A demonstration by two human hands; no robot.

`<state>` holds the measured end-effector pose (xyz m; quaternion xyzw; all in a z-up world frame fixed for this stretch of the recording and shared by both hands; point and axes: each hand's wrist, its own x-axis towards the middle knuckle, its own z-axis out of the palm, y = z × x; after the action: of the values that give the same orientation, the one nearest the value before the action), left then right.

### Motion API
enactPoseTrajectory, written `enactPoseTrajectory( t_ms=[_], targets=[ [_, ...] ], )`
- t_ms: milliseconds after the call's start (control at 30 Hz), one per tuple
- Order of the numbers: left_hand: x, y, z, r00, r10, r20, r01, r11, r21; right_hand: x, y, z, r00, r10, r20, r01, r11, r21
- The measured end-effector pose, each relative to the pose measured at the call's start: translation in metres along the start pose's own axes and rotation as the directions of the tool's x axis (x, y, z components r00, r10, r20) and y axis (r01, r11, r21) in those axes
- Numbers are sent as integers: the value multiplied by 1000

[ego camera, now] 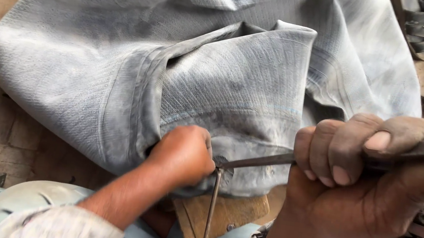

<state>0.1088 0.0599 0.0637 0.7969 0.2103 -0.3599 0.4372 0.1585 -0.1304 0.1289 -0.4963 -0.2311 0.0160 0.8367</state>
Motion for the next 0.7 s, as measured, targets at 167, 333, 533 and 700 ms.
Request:
enactPoseTrajectory(
  t_ms=[167,333,533,700],
  targets=[
    [0,8,-6,988,-93,123,95,995,-17,-11,18,-2,991,54,123,-63,996,69],
    [3,9,-5,980,-141,140,149,988,-44,-32,26,-11,992,118,37,-122,984,131],
    [7,7,-4,981,-137,138,148,986,-81,-31,9,-6,948,43,-314,-47,999,-5],
    [9,4,-2,980,-141,139,159,980,-124,-29,15,-3,907,63,-416,-76,997,-14]
  ],
)
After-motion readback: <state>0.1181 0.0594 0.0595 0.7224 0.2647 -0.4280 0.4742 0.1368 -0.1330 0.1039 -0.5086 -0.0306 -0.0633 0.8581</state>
